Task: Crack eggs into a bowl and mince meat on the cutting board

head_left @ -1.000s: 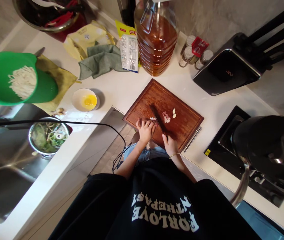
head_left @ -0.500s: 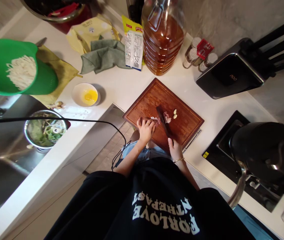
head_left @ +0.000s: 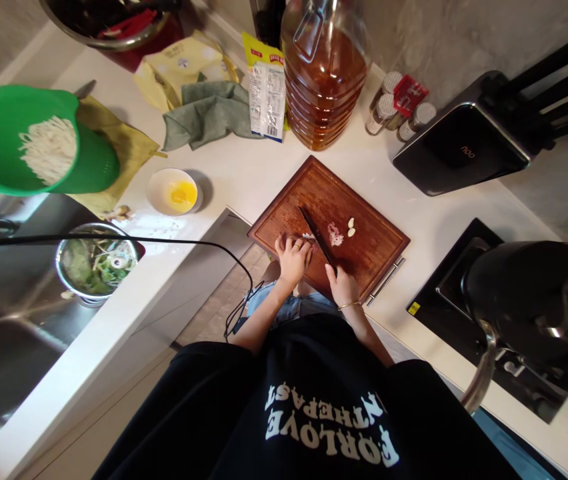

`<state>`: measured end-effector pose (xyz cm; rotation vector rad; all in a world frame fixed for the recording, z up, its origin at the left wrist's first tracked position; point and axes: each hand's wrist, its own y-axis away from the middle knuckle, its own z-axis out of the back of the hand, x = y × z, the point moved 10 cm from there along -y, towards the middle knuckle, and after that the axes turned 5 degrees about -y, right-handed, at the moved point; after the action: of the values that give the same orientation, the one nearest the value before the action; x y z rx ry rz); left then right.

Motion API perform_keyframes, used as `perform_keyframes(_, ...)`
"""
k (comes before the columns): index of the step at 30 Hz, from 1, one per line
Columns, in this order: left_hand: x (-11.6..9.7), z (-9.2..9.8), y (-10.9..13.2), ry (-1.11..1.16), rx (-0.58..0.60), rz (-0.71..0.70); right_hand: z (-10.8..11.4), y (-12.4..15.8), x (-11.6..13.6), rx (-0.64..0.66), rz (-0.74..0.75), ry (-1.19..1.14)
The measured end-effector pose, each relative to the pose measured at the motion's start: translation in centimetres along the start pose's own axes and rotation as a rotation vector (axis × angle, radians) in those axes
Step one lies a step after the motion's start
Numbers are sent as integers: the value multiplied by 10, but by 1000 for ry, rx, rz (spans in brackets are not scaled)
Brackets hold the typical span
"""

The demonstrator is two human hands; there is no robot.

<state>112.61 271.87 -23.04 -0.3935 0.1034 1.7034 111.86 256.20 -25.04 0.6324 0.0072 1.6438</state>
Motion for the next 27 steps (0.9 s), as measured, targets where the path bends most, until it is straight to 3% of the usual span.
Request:
perform_keyframes(5,1,0,0,19,-5,7,6,22,-30,-23,9,-159)
perform_keyframes(8,3,-1,1,35,-1,14,11,30,-33,-79,47,-199)
perform_keyframes(21,3,0,1,50,2,16,5,27,-13,-15,-39,-75)
perform_keyframes(27,0,-2,3,36,11,-7,-2,1,8,-2,-32,47)
